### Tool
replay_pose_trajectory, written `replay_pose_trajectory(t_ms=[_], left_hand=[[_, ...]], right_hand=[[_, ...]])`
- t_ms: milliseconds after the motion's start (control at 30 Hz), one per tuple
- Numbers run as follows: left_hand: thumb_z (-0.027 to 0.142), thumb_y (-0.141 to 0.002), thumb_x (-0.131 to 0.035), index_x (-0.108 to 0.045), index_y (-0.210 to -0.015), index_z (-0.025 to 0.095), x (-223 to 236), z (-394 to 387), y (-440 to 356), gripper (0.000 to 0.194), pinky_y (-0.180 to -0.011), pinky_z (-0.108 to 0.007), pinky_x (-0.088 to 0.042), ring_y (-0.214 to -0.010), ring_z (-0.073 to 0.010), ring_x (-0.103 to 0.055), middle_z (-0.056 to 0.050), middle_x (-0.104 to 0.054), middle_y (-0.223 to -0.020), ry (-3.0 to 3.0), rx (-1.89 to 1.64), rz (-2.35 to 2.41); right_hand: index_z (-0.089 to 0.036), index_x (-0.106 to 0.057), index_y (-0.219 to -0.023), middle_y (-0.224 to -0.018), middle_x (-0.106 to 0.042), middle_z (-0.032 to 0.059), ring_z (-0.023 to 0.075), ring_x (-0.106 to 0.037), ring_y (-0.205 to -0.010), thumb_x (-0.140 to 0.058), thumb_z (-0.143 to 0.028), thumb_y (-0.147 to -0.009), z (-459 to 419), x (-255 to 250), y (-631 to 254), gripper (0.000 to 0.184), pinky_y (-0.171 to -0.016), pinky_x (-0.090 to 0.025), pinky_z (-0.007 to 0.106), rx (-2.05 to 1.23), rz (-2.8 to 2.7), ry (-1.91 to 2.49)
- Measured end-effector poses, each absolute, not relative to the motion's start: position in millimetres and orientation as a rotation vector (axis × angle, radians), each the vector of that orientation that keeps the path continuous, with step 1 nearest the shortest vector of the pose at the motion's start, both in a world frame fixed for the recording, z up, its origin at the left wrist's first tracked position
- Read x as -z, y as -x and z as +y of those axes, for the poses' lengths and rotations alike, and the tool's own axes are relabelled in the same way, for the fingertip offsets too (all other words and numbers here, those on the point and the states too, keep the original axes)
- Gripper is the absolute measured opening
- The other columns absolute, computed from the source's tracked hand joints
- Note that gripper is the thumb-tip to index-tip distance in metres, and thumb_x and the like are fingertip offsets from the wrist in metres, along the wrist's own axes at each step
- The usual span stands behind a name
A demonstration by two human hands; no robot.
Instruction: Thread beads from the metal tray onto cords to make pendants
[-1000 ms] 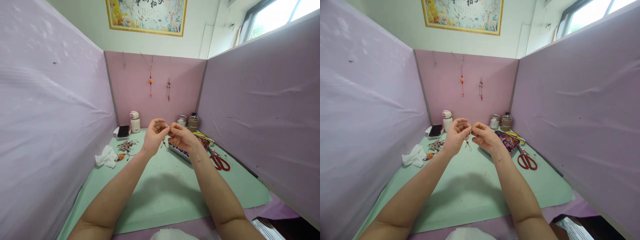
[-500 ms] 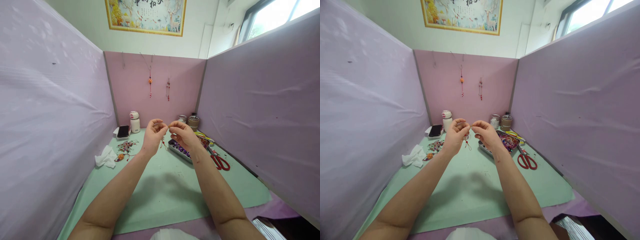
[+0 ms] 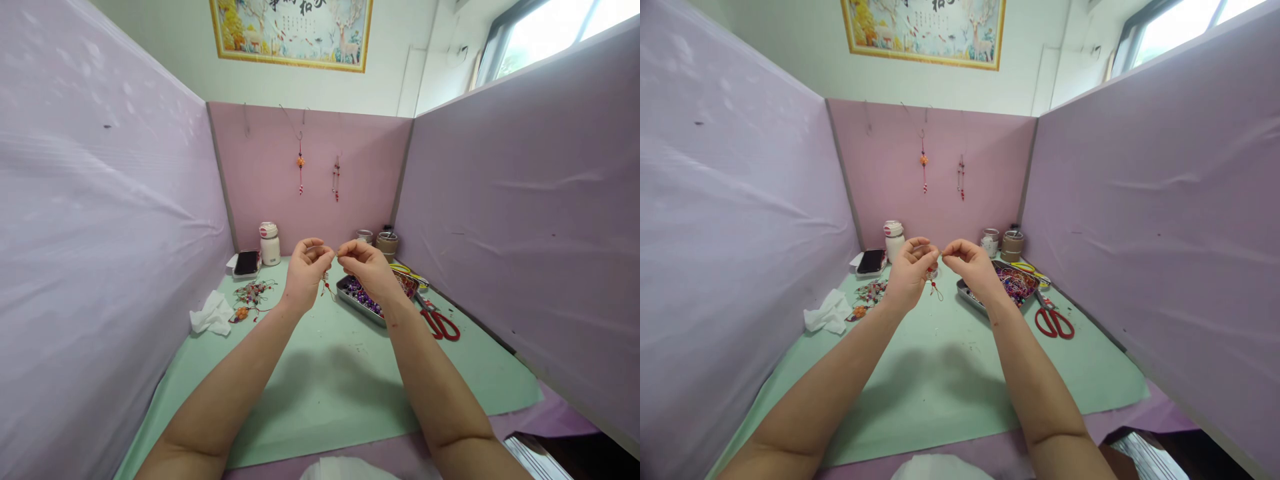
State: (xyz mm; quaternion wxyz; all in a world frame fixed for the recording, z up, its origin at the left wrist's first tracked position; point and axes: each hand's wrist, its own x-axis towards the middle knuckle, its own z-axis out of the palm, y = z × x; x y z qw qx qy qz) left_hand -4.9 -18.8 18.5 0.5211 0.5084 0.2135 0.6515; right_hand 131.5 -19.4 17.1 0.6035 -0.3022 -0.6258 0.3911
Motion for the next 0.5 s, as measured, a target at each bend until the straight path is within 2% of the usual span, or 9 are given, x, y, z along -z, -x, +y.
replay_pose_trajectory(t_ms=[300,500], left_hand=[[0.022,-0.064,-0.071,-0.047,-0.091,0.019,-19.0,-21.3,3.3,0.037,-0.056,-0.022,-0.036,-0.057,-0.006,-0.048,0.002,-0.057,-0.074,-1.191,-1.544,0.521],[0.021,-0.065,-0.07,-0.046,-0.092,0.018,-19.1,-21.8,1.4,0.036,-0.056,-0.022,-0.036,-0.057,-0.0057,-0.048,0.002,-0.057,-0.074,-1.199,-1.544,0.527]], right_hand=[[-0.021,-0.061,-0.082,-0.075,-0.055,-0.0023,0.0077,-0.043,-0.061,-0.066,-0.029,-0.068,-22.4,-19.9,-134.1,0.017,-0.055,-0.034,0.023,-0.923,-1.459,0.702],[-0.019,-0.062,-0.077,-0.072,-0.056,-0.0021,0.0079,-0.044,-0.06,-0.069,-0.033,-0.066,-20.7,-17.9,-130.8,0.019,-0.056,-0.035,0.023,-0.876,-1.418,0.738]])
